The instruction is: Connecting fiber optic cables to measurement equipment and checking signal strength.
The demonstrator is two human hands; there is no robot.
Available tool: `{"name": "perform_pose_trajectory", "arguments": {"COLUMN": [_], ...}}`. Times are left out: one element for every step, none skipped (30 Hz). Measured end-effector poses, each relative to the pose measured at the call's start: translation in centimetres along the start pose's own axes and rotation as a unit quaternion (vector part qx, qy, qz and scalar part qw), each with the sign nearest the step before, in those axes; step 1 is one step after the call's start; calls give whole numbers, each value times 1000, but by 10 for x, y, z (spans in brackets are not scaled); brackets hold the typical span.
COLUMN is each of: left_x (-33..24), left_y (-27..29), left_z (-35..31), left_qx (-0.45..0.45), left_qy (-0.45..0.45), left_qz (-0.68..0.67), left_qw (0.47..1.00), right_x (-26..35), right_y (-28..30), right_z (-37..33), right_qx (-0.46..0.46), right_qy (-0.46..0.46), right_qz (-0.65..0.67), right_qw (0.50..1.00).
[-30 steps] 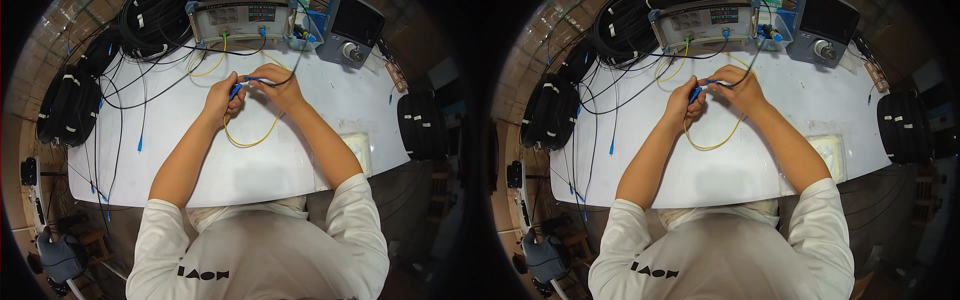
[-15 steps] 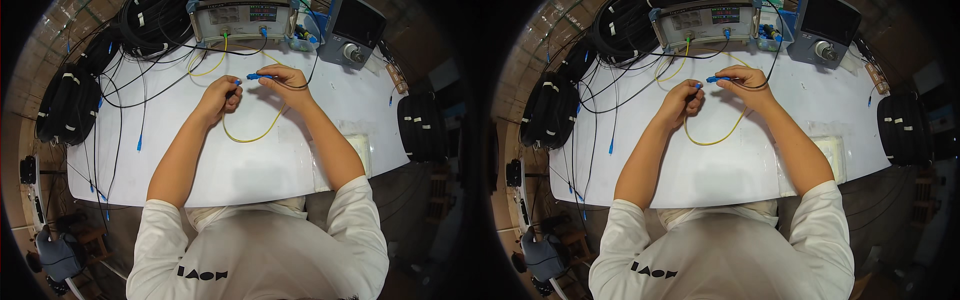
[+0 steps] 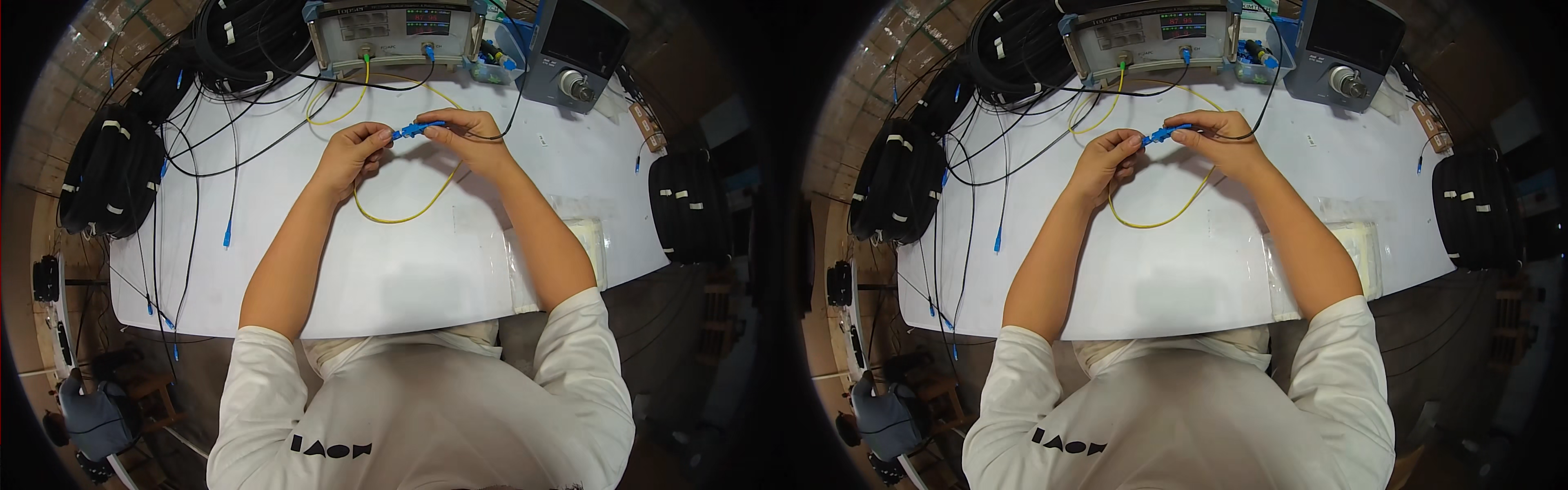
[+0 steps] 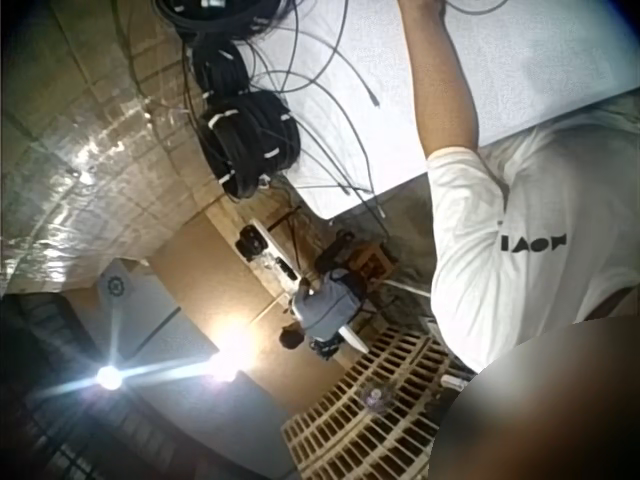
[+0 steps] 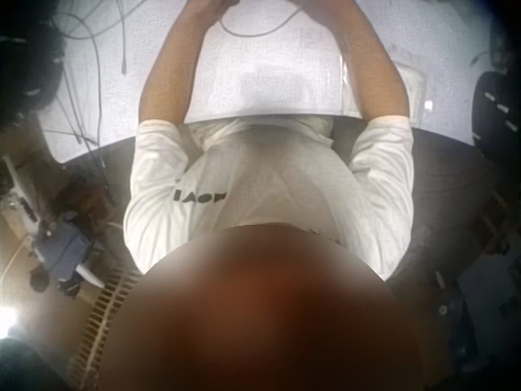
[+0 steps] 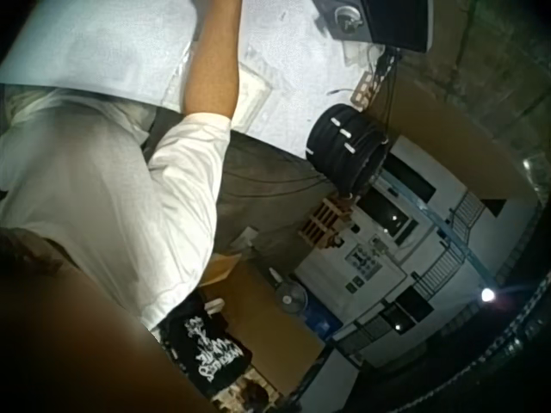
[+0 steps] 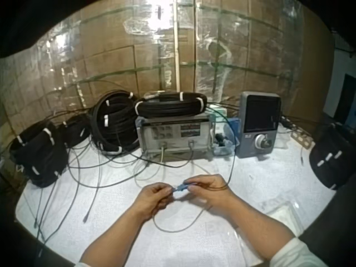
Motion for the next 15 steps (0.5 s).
{"name": "perform_pose_trajectory", "arguments": {"left_x": [0, 1, 2, 2, 2, 2, 3, 2, 2, 2, 2, 2, 4, 3, 4], "left_y": [1, 1, 2, 2, 2, 0, -1, -2, -1, 0, 2, 4, 6, 5, 4], "left_z": [1, 2, 2, 2, 1, 1, 1, 1, 1, 2, 2, 3, 3, 3, 3], "left_qx": [-1, -1, -1, 6, 12, 12, 4, -5, -5, 1, 8, 8, 15, 23, 17], "left_qy": [0, -1, -1, 3, 6, 5, 7, 8, 8, 0, -7, -8, -4, 0, 3], "left_qz": [9, 16, 16, 6, -2, -2, 1, 5, 5, -6, -17, -16, -28, -40, -41], "left_qw": [1000, 1000, 1000, 1000, 1000, 1000, 1000, 1000, 1000, 1000, 1000, 1000, 999, 999, 999], "right_x": [2, 3, 3, 3, 2, 2, 2, 3, 2, 0, -1, -1, -1, 0, -1], "right_y": [-1, -2, -1, -1, -1, -2, -3, -5, -7, -10, -13, -16, -19, -20, -20], "right_z": [0, 0, -1, -1, -1, -1, -2, -2, -2, -2, -1, -1, -2, -1, -1], "right_qx": [5, 9, 9, 15, 21, 21, 21, 20, 20, 9, -3, -3, -9, -16, -18], "right_qy": [0, -1, -1, -14, -26, -25, -20, -15, -14, -20, -26, -25, -26, -26, -29], "right_qz": [-5, -12, -13, -11, -9, -9, -10, -10, -10, 2, 14, 14, 17, 21, 21], "right_qw": [1000, 1000, 1000, 1000, 999, 999, 1000, 1000, 1000, 1000, 1000, 1000, 999, 999, 999]}}
Point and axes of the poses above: each hand's wrist, its own z-axis towards the middle knuckle, its own y-axis out of the back of the hand, x = y × z, the point moved 4 cm from there along z, towards the middle knuckle, and after that the axes turned 5 degrees about y, right-handed, at the moved point
